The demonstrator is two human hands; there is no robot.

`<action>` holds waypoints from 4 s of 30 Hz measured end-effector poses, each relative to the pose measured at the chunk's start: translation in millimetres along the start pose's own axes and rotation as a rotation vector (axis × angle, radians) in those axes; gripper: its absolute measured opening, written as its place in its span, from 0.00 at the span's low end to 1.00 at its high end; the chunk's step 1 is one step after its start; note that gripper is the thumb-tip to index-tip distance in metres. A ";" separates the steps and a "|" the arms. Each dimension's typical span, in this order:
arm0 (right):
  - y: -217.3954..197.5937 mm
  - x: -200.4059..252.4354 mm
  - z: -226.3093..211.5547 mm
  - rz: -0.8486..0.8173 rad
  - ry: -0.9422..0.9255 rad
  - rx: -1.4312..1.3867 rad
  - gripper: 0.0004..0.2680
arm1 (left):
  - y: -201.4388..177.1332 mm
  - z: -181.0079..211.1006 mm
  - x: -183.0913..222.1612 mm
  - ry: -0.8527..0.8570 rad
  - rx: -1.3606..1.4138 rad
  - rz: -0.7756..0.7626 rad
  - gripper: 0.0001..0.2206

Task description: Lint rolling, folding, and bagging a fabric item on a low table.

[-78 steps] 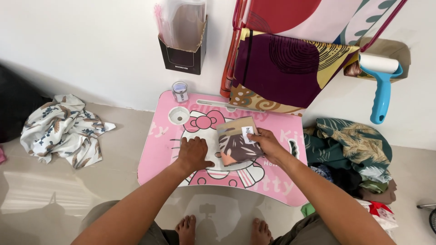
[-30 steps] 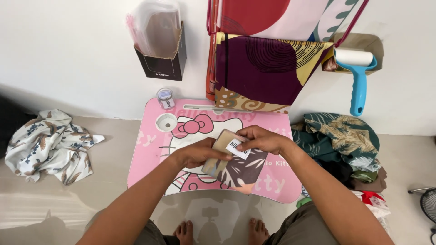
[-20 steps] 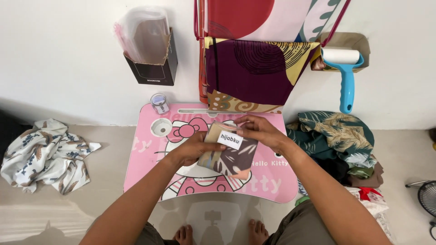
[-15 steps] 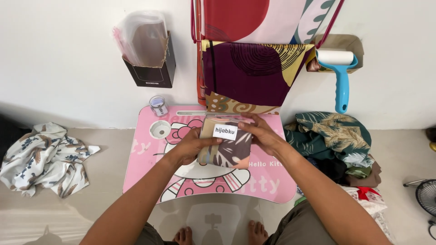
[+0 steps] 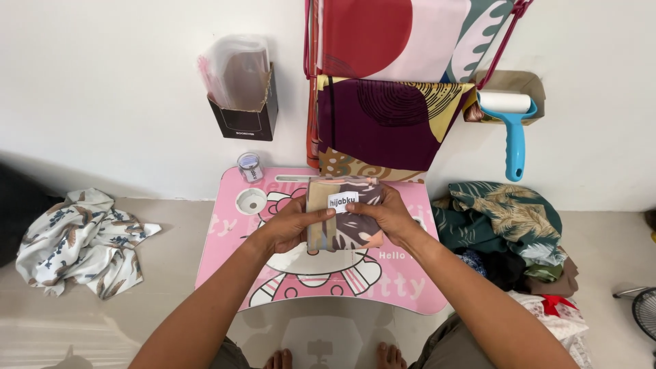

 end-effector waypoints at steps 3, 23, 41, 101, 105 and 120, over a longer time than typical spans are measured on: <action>3.4 2.7 -3.5 0.007 -0.020 0.020 0.16 | -7.9 -8.0 -5.8 -0.006 -0.004 -0.011 0.26; -5.8 -5.6 14.1 -0.040 0.067 -0.066 0.12 | -2.0 -3.1 -3.7 0.061 -0.024 0.151 0.23; -11.4 -7.2 16.1 -0.091 -0.043 -0.150 0.15 | -27.6 -16.6 -27.2 0.096 0.191 -0.017 0.17; -68.0 29.3 -10.7 -0.469 -0.207 0.688 0.14 | -36.8 -81.1 -59.5 0.314 -1.049 0.137 0.11; -89.5 34.1 -2.5 -0.372 -0.146 0.754 0.14 | -30.5 -121.6 -61.2 0.289 -1.591 0.049 0.16; -84.2 26.1 70.9 -0.413 -0.069 0.831 0.14 | -39.2 -144.5 -63.8 0.242 -1.627 0.013 0.15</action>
Point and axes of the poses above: each hand's wrist, its own x-axis away from the middle knuckle, its own y-axis out of the palm, z = x × y, the point moved 3 cm from there along -x, towards the middle knuckle, and after that the axes turned 2 degrees about -z, right-handed, at the moved point
